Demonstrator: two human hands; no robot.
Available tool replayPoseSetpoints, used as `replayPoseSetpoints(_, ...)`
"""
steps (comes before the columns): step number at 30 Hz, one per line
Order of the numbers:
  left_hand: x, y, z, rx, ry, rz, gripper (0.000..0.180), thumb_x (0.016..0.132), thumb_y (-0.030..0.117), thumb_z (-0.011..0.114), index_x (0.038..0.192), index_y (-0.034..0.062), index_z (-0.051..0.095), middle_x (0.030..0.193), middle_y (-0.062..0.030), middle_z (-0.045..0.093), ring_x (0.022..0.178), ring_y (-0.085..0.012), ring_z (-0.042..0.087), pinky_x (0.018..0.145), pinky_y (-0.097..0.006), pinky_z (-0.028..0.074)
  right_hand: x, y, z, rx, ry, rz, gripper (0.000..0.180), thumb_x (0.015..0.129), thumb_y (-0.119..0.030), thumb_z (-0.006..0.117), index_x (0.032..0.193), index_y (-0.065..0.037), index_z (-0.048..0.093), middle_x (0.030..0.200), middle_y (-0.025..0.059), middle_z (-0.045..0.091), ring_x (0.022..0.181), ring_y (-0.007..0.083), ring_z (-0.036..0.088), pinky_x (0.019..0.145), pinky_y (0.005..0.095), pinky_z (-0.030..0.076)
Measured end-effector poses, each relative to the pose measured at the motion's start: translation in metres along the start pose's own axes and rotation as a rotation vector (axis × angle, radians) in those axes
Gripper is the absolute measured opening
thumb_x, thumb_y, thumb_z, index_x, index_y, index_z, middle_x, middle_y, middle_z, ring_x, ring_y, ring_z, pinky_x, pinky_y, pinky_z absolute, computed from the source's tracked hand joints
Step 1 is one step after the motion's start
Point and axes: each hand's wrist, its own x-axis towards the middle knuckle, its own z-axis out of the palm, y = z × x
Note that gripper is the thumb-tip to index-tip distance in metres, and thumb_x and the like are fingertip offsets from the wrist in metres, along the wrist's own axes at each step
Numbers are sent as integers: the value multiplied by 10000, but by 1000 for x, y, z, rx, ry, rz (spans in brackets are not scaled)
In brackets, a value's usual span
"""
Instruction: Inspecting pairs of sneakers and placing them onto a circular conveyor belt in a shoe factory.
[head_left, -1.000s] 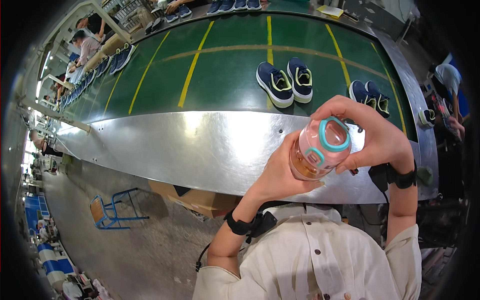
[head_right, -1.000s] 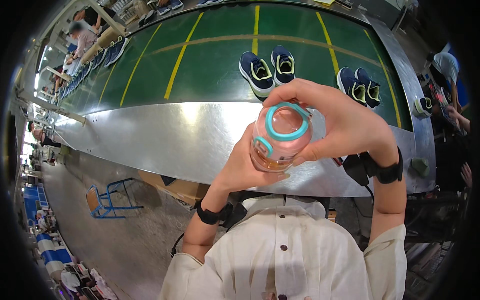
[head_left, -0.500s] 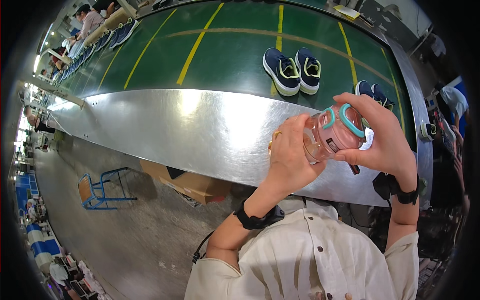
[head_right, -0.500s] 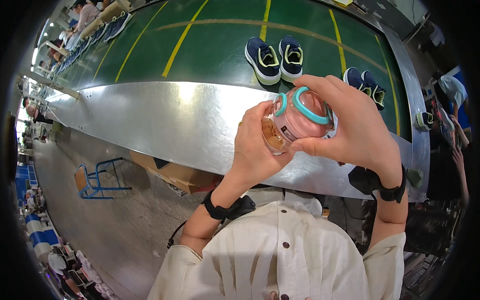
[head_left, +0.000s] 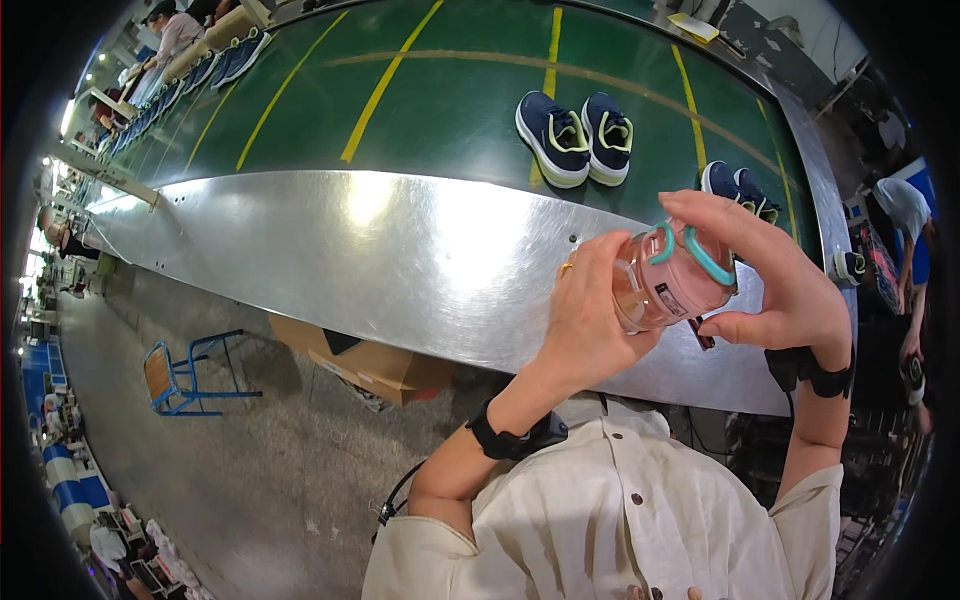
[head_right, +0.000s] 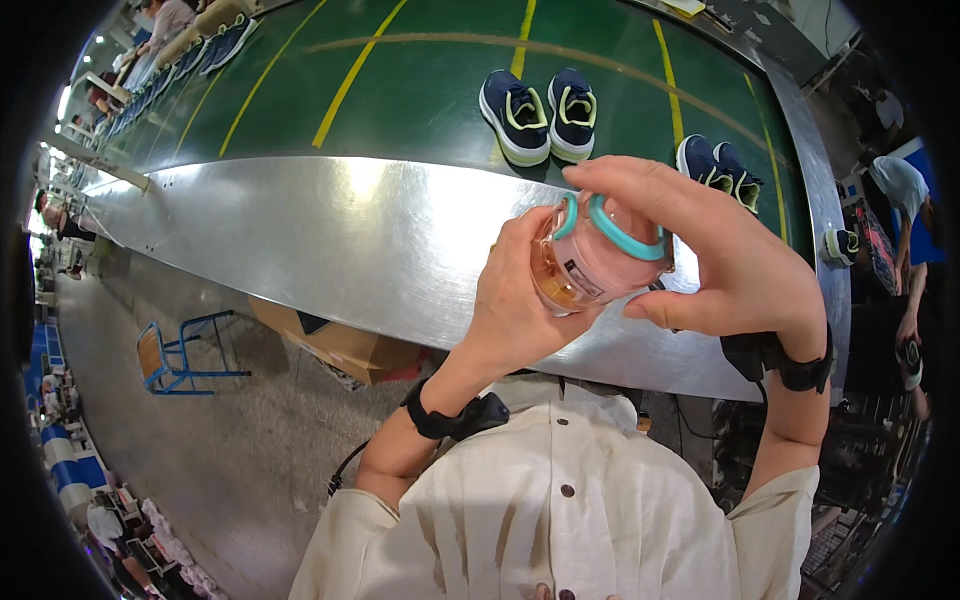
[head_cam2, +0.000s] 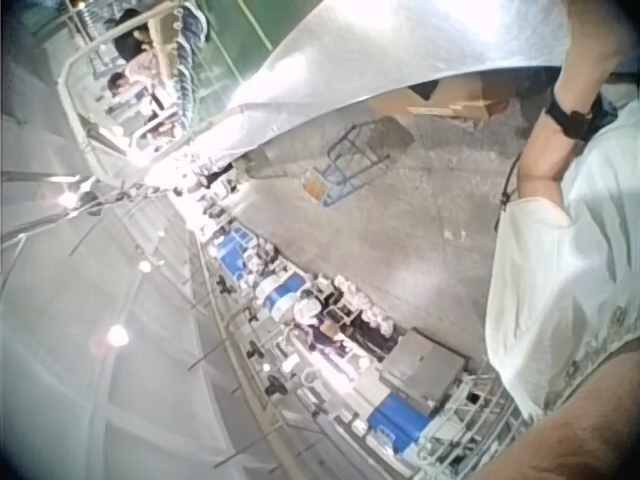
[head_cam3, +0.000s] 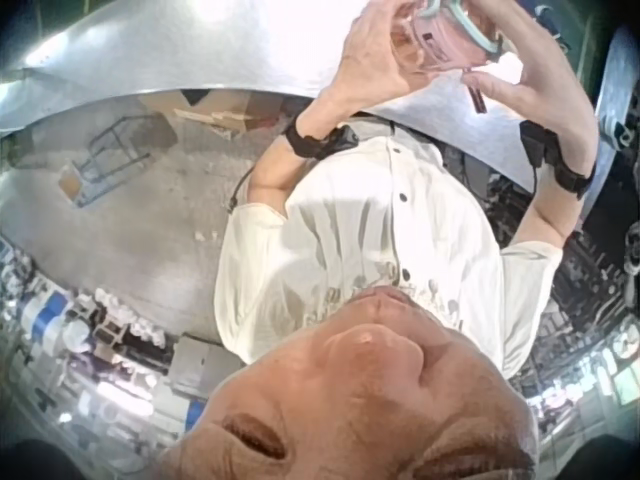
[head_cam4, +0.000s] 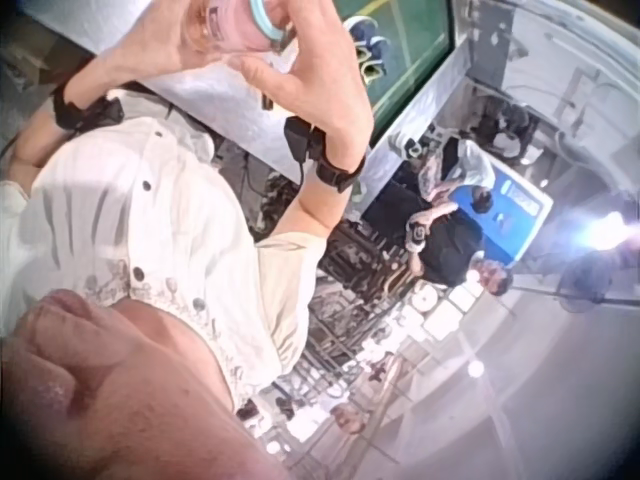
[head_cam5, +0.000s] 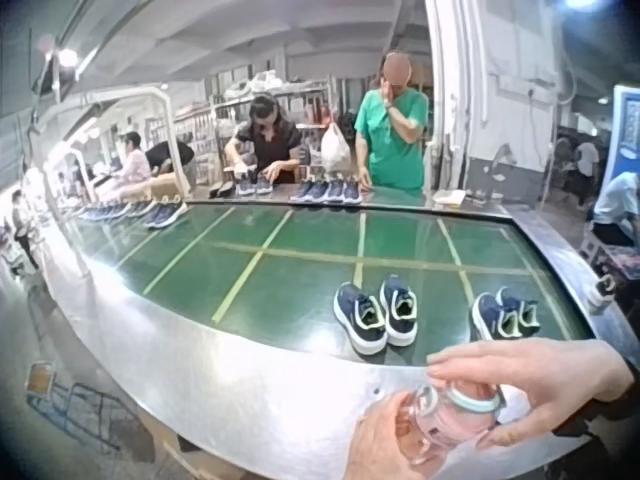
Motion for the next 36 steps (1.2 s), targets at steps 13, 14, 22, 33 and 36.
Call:
replayPoseSetpoints(13,-8,-5,17,145,22,15,811,611,173,837,1267,15,386,1141,-153,531,1025,-293,564,860,-376,471,-12,-10,10,-516,-17,225,840,623,-461,783,1300,-64,484,901,75,559,733,234,553,661,368,444)
replayPoseSetpoints(14,-8,-5,16,142,26,24,811,611,173,837,1267,15,386,1141,-153,531,1025,-293,564,860,-376,471,-12,-8,6,-514,10,196,840,623,-461,783,1300,-64,484,901,75,559,733,234,553,661,368,444)
replayPoseSetpoints(22,-8,-3,18,-230,-150,-42,823,620,162,836,1282,4,371,1136,-141,536,1028,-269,578,869,-363,477,-15,3,3,-535,-19,-190,609,687,-444,751,1164,-98,597,974,104,574,795,276,588,683,360,469)
replayPoseSetpoints(33,-1,-4,22,9,-19,-5,814,615,130,828,1280,23,371,1167,-143,505,1031,-281,569,871,-359,474,-13,1,-15,-238,-107,4,624,745,-432,707,1260,-122,542,886,94,584,630,227,571,570,336,452)
replayPoseSetpoints(36,-3,-3,27,-94,-59,-17,812,618,139,829,1278,26,370,1162,-142,503,1031,-282,567,873,-362,473,-15,7,-13,-302,-157,-106,594,752,-373,708,1249,-95,537,827,112,609,635,257,589,569,348,469)
